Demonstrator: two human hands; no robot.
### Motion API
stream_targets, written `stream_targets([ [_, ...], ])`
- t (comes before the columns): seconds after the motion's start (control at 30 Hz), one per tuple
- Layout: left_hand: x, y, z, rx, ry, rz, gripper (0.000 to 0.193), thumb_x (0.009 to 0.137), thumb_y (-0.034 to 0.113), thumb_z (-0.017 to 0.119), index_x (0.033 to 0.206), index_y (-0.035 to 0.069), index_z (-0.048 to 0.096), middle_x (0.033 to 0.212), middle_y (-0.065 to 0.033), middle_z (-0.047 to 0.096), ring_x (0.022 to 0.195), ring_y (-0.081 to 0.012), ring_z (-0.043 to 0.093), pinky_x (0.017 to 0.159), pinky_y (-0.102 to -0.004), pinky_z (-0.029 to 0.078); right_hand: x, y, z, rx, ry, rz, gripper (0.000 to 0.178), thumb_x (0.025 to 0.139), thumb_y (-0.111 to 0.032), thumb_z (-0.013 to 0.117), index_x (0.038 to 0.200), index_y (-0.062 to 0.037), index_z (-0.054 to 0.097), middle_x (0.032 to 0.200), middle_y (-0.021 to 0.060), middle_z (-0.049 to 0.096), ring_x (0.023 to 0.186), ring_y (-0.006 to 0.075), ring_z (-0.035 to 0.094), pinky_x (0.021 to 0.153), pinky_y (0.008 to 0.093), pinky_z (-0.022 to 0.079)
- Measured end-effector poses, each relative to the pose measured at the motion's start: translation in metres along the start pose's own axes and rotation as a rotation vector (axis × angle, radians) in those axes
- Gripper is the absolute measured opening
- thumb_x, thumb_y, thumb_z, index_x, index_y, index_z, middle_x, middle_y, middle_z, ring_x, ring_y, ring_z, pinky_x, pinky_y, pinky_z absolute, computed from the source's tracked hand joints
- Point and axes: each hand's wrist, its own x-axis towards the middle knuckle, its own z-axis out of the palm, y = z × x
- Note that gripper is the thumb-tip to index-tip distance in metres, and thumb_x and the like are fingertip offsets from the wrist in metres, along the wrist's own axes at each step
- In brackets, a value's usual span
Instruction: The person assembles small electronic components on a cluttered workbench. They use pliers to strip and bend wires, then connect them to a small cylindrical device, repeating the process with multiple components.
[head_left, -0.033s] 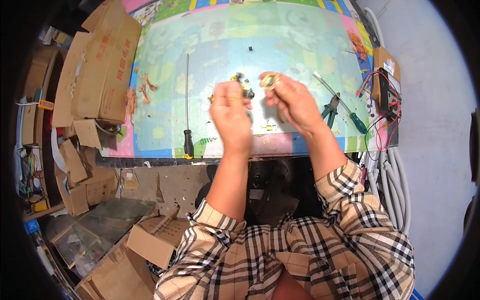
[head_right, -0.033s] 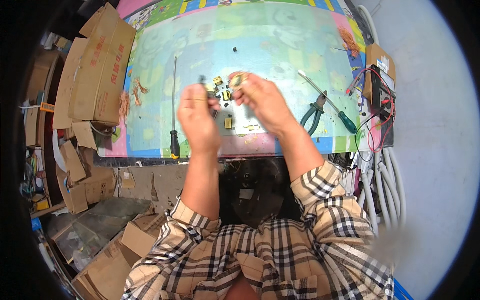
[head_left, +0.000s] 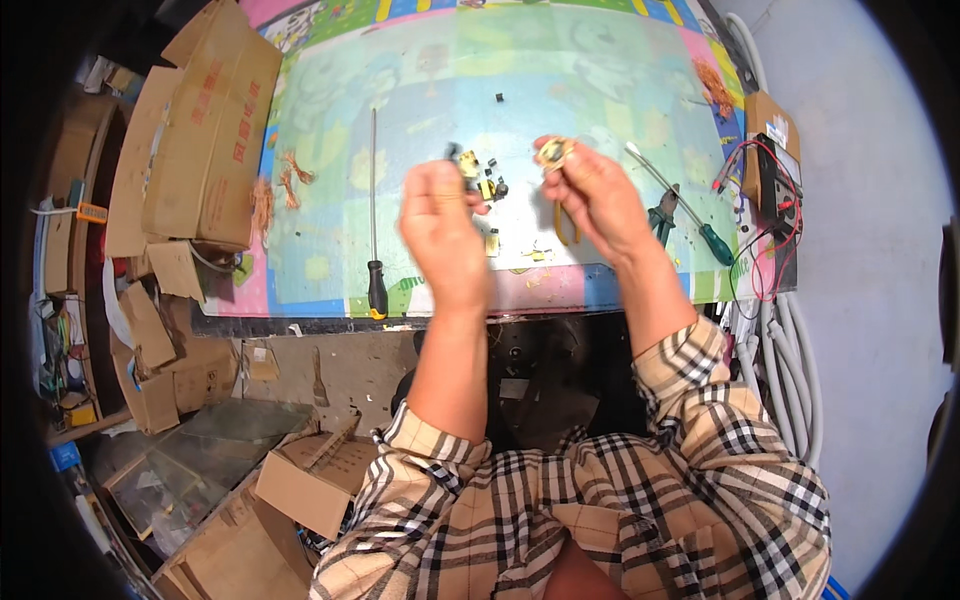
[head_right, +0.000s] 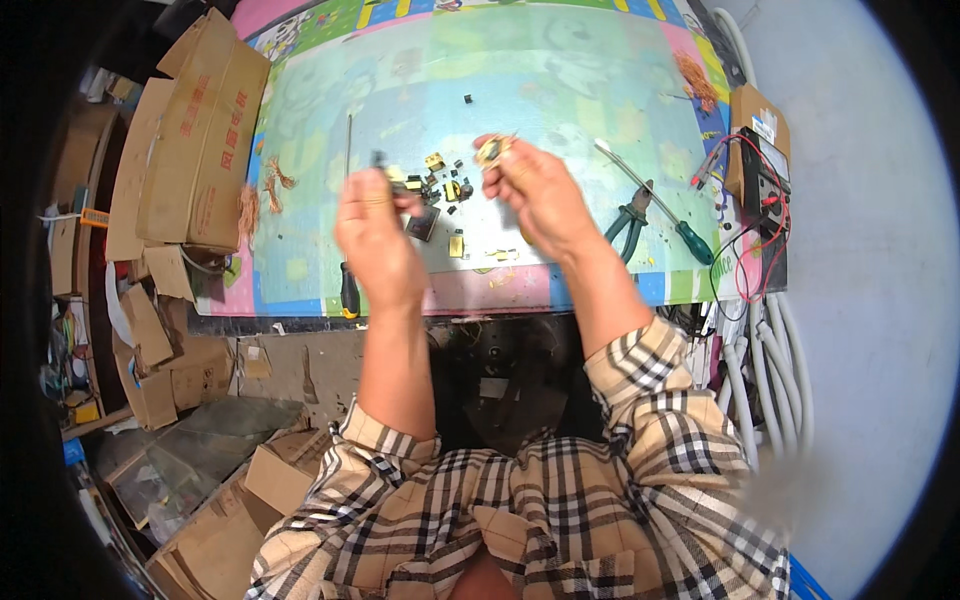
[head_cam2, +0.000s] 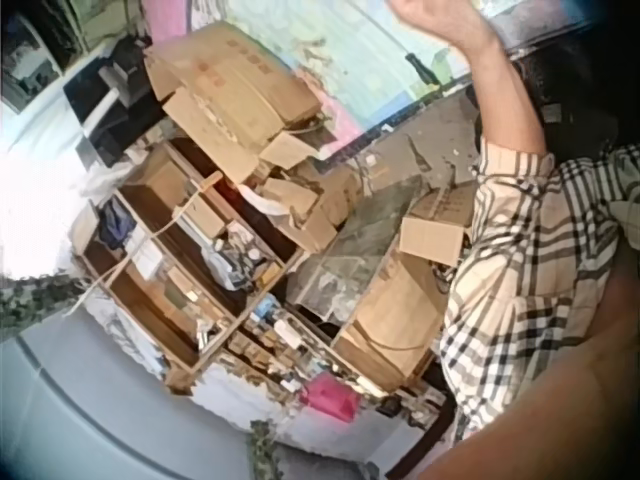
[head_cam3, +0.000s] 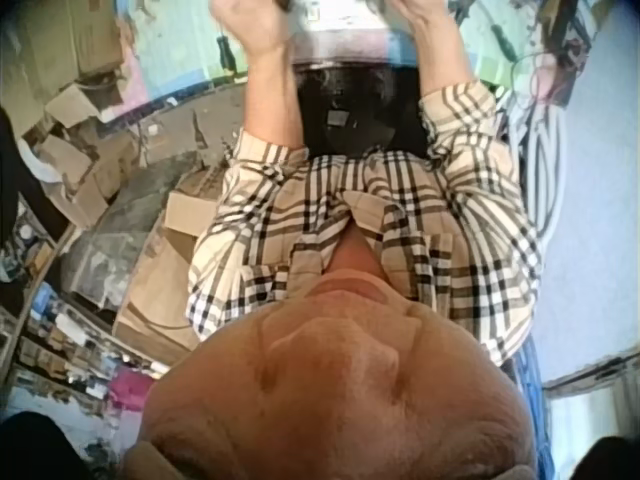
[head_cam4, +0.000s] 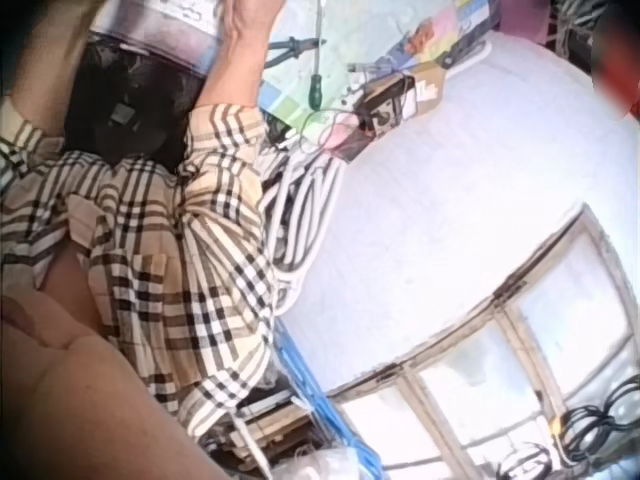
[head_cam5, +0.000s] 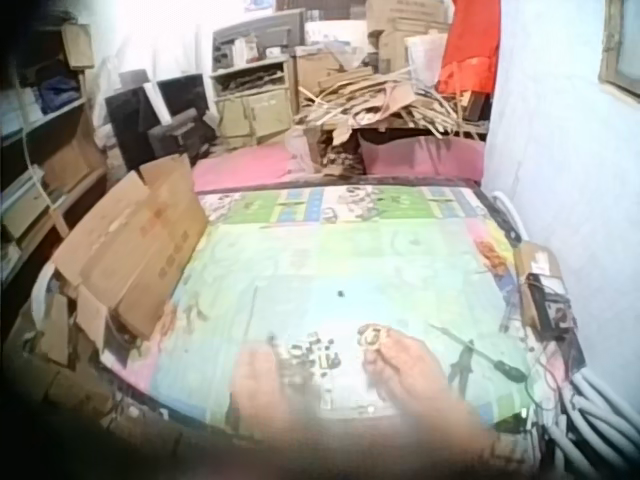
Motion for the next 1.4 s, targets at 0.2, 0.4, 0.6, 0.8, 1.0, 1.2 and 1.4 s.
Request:
stream_targets([
  [0.2,0.006,0.01,-0.023,0.384,-0.588,-0.304,0.02,0.091,0.016,0.063,0.076,0.003,0.06,0.069,0.0033,0.052,0.064,-0.0058,0.046,0.058,-0.0229,0.038,-0.003,-0.024,0.002,0.132,-0.133,0.05,0.037,0.1,-0.018,0.05,0.13,0.0037,0.051,0.097,0.0034,0.059,0.083,0.009,0.055,0.075,0.0226,0.048],
  [0.4,-0.003,0.023,-0.015,0.699,-0.89,-0.329,0.013,0.084,0.009,0.068,0.078,0.0,0.062,0.068,0.0041,0.053,0.064,-0.0043,0.044,0.057,-0.023,0.037,-0.006,-0.022,-0.005,0.022,-0.261,0.084,0.038,0.098,-0.018,0.054,0.131,-0.0007,0.053,0.095,0.0019,0.059,0.082,0.0059,0.055,0.07,0.0189,0.046],
  [0.6,0.004,0.007,-0.019,0.527,-0.424,-0.15,0.007,0.087,0.005,0.066,0.085,-0.001,0.062,0.075,0.003,0.058,0.068,-0.004,0.048,0.06,-0.0214,0.039,-0.008,-0.019,0.011,-0.158,-0.242,0.069,0.037,0.094,-0.013,0.059,0.129,-0.002,0.056,0.098,0.0023,0.06,0.082,0.0078,0.054,0.069,0.0211,0.046],
  [0.8,0.003,0.003,-0.018,0.519,-0.325,0.005,0.004,0.089,0.003,0.064,0.089,-0.001,0.062,0.078,0.002,0.06,0.07,-0.0041,0.05,0.063,-0.0206,0.041,-0.007,-0.017,0.014,-0.162,-0.247,0.071,0.036,0.094,-0.014,0.059,0.128,-0.0008,0.057,0.098,0.0023,0.06,0.081,0.0078,0.054,0.069,0.0214,0.046],
  [1.0,0.002,0.002,-0.017,0.502,-0.295,0.008,0.004,0.089,0.003,0.063,0.09,-0.001,0.063,0.078,0.0008,0.061,0.071,-0.0048,0.052,0.063,-0.0206,0.042,-0.004,-0.014,0.01,-0.085,-0.257,0.121,0.035,0.095,-0.016,0.058,0.127,0.0003,0.056,0.095,0.0005,0.059,0.079,0.0065,0.054,0.066,0.0197,0.045],
  [1.2,0.002,-0.001,-0.016,0.51,-0.294,0.023,0.007,0.089,0.004,0.065,0.093,-0.002,0.065,0.081,-0.0004,0.064,0.072,-0.0054,0.054,0.065,-0.0208,0.044,-0.004,-0.009,0.018,-0.413,-0.12,0.061,0.029,0.091,-0.015,0.064,0.117,-0.0019,0.061,0.095,0.0022,0.06,0.072,0.0076,0.057,0.064,0.022,0.046],
  [1.4,0.002,-0.01,-0.016,0.453,-0.251,-0.06,0.008,0.088,0.006,0.066,0.091,-0.001,0.067,0.075,-0.0014,0.064,0.066,-0.0067,0.056,0.061,-0.0216,0.046,-0.01,-0.002,0.026,-0.845,-0.018,-0.237,0.022,0.082,-0.011,0.073,0.1,-0.0017,0.065,0.08,-0.0007,0.06,0.066,0.005,0.055,0.062,0.0227,0.046],
])
